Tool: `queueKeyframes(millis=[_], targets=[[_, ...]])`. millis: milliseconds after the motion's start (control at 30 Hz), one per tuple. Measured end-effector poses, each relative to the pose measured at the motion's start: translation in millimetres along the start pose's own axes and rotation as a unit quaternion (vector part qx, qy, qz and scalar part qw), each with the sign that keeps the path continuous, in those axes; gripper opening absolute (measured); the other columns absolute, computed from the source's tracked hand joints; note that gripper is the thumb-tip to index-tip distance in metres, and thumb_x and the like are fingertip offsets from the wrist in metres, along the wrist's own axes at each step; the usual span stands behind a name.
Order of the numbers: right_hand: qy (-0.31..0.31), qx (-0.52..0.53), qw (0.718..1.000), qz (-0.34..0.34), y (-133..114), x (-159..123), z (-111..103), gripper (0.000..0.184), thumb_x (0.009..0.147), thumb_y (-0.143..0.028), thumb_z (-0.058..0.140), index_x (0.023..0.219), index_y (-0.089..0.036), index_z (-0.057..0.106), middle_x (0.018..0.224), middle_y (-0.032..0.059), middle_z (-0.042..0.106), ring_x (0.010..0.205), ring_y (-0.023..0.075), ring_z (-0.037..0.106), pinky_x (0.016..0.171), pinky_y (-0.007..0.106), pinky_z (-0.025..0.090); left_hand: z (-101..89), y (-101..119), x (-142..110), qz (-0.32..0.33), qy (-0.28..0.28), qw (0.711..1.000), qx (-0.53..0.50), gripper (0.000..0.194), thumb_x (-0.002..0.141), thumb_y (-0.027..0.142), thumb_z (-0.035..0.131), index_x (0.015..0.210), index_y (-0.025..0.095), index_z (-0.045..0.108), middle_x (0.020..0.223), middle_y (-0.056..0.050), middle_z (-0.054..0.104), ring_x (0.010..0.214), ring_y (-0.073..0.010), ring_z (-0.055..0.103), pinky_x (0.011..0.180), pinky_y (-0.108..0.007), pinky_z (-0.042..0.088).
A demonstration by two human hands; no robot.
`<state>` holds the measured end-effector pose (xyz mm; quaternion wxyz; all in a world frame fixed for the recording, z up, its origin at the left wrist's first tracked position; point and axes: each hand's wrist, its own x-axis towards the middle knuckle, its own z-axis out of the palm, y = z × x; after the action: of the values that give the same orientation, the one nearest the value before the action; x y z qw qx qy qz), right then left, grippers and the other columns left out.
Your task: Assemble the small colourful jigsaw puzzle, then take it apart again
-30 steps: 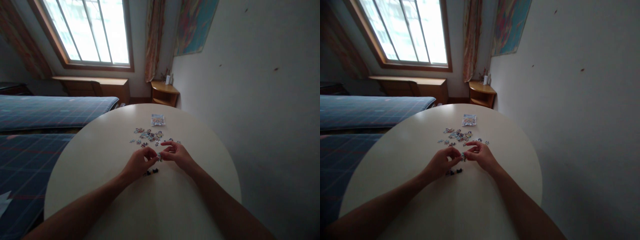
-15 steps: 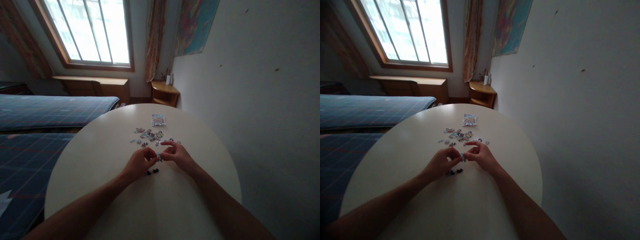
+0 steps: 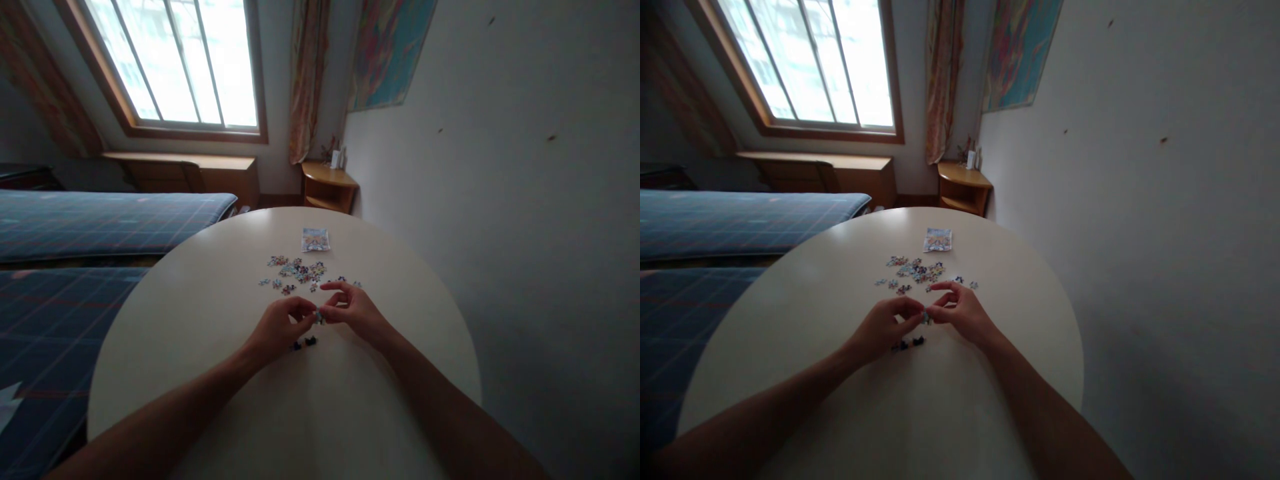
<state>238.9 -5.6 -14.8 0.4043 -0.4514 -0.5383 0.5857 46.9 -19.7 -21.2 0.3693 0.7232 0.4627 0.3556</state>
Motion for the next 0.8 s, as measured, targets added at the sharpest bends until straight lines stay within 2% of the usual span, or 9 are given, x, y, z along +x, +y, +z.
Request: queueKeyframes(millis=[167, 367, 533, 800], targets=[[0.001, -0.008, 1.0, 0.013, 3.1, 2.5, -1.3, 0.059, 0.058, -0.037, 0.086, 0.109, -0.017, 0.063, 0.07, -0.0007, 0.067, 0.065, 0.016, 0.068, 0.069, 0.034, 0.057, 0.3, 0.5, 2.2, -0.019, -0.009, 1.0, 0.022, 0.015, 0.08, 0.024, 0.062, 0.084, 0.017, 0.073, 0.075, -0.002, 0.074, 0.066, -0.0139, 0.063, 0.063, -0.023, 0.048], [-0.006, 0.015, 0.999, 0.028, 1.7, 1.7, -3.5, 0.045, 0.067, -0.041, 0.08, 0.102, -0.018, 0.066, 0.079, 0.0037, 0.071, 0.068, 0.0155, 0.069, 0.071, 0.033, 0.057, -1.7, 1.3, 3.8, -0.034, 0.0, 0.999, -0.011, 0.016, 0.079, 0.029, 0.061, 0.08, 0.016, 0.071, 0.076, -0.003, 0.074, 0.07, -0.0157, 0.065, 0.066, -0.025, 0.049], [-0.027, -0.006, 0.999, 0.022, -0.2, -0.8, -3.5, 0.049, 0.065, -0.038, 0.082, 0.106, -0.018, 0.065, 0.078, 0.0043, 0.073, 0.072, 0.0168, 0.07, 0.071, 0.032, 0.055, -2.8, -0.9, 4.7, -0.051, 0.0, 0.997, -0.055, 0.021, 0.079, 0.035, 0.061, 0.081, 0.016, 0.07, 0.078, -0.005, 0.074, 0.071, -0.017, 0.066, 0.066, -0.026, 0.049], [-0.019, -0.022, 0.999, 0.013, -0.2, -0.3, -2.5, 0.044, 0.064, -0.033, 0.08, 0.1, -0.016, 0.063, 0.072, 0.0024, 0.072, 0.067, 0.0147, 0.066, 0.066, 0.028, 0.05, -1.6, -0.6, 2.9, -0.026, 0.007, 1.0, -0.016, 0.018, 0.081, 0.033, 0.061, 0.084, 0.018, 0.069, 0.081, -0.004, 0.074, 0.074, -0.0168, 0.067, 0.069, -0.027, 0.052]])
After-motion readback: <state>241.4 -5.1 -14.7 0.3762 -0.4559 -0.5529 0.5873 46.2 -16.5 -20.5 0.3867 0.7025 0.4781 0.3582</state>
